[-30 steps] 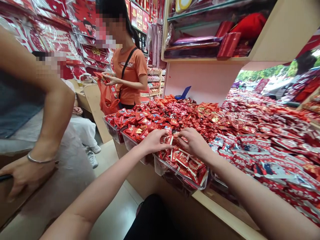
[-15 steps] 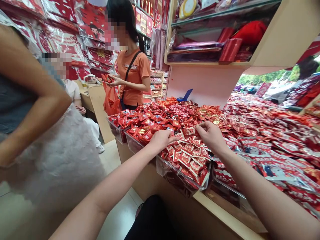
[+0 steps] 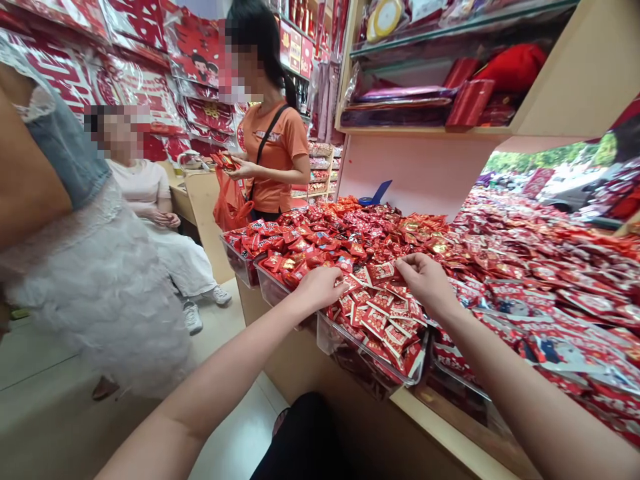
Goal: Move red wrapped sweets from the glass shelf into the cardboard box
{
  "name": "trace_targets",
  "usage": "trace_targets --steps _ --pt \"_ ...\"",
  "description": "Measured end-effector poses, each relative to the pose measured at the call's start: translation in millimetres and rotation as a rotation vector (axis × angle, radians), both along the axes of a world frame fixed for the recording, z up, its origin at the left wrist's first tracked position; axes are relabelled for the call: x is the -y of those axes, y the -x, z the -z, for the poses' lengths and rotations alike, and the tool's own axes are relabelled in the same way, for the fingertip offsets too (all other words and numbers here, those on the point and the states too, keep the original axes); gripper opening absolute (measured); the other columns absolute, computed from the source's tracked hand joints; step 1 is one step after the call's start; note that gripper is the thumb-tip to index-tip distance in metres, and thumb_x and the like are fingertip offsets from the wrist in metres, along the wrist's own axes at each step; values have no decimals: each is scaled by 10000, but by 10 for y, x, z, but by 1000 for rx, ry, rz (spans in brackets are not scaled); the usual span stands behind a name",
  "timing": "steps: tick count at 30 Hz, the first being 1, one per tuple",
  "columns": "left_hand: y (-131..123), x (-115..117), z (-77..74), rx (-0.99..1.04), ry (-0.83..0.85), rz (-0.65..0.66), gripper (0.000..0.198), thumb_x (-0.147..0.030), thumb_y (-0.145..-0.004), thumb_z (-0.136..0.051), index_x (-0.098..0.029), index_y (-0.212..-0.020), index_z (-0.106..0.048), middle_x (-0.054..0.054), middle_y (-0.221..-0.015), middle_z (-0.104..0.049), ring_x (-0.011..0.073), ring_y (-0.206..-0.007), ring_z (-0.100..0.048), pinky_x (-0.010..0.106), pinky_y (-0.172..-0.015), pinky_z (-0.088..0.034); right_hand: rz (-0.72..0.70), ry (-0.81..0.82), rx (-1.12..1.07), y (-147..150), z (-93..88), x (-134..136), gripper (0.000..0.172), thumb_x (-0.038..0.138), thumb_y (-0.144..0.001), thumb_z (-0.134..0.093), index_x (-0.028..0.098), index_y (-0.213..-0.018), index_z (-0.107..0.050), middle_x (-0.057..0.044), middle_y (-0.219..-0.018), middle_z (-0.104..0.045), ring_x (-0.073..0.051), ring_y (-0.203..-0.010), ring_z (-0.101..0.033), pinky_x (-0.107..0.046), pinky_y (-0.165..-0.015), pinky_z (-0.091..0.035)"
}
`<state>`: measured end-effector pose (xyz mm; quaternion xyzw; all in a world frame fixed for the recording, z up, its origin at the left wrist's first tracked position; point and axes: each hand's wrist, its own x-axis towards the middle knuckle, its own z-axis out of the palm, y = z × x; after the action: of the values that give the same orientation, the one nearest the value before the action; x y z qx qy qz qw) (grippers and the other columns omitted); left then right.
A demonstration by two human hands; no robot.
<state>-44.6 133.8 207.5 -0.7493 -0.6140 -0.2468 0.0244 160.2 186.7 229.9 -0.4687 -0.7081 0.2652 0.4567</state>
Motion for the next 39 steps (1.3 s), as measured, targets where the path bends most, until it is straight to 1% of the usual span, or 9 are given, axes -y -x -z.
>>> trace_targets --steps 4,7,10,14,19,21,26,31,39 --pt "-40 -25 -25 -103 57 9 343 -469 -719 -541 -184 -907 -573 69 -887 -645 237 -806 -596 294 -638 -425 28 -38 45 -25 16 -29 226 396 -738 -507 171 -723 -528 1 -546 -551 -149 -506 -565 -284 -512 -466" --pt "-69 -25 -84 -155 75 27 395 -407 -693 -574 -190 -1021 -534 77 -943 -634 254 -848 -588 306 -655 -431 -12 25 -48 -47 15 -40 208 382 -733 -518 175 -747 -518 -7 -580 -569 -154 -519 -588 -296 -533 -495" --pt "-51 -42 -169 -219 60 108 422 -335 -684 -571 -201 -1078 -501 69 -991 -613 248 -906 -570 302 -701 -430 -9 62 -108 -68 9 -34 184 361 -721 -540 181 -736 -506 -3 -594 -563 -155 -521 -595 -309 -541 -518" --pt "27 -137 -285 -396 42 203 302 -280 -708 -523 -210 -1001 -544 56 -983 -590 214 -882 -566 273 -695 -421 6 76 -146 -90 17 -30 169 352 -720 -546 190 -717 -498 12 -579 -540 -153 -536 -594 -319 -566 -534" --pt "49 -242 -377 -492 131 209 162 -232 -748 -471 -208 -851 -594 43 -862 -624 200 -784 -578 255 -604 -396 -10 96 -152 -91 54 -43 161 348 -723 -548 195 -712 -499 11 -595 -536 -155 -544 -599 -319 -570 -539" --pt "44 -257 -411 -485 166 219 181 -228 -760 -462 -216 -878 -598 37 -842 -640 194 -761 -579 251 -594 -389 -10 114 -160 -88 72 -46 162 349 -724 -548 197 -715 -495 13 -604 -535 -157 -540 -604 -322 -570 -538" --pt "68 -317 -542 -437 294 273 321 -170 -781 -406 -259 -1042 -572 22 -963 -639 173 -794 -566 242 -631 -388 -17 145 -190 -87 94 -32 156 345 -732 -541 201 -734 -481 21 -616 -528 -155 -516 -612 -293 -533 -519" --pt "26 -405 -659 -516 389 286 392 -67 -663 -456 -259 -964 -618 19 -841 -627 168 -676 -544 246 -561 -372 -2 151 -210 -99 69 -5 141 322 -735 -542 198 -737 -475 23 -613 -529 -149 -476 -604 -275 -498 -501" --pt "-226 -373 -616 -610 467 308 399 -63 -630 -493 -265 -942 -637 43 -1026 -492 159 -670 -528 261 -557 -387 -30 165 -274 -128 67 -36 133 308 -731 -551 193 -722 -485 19 -584 -539 -145 -478 -590 -330 -555 -548"
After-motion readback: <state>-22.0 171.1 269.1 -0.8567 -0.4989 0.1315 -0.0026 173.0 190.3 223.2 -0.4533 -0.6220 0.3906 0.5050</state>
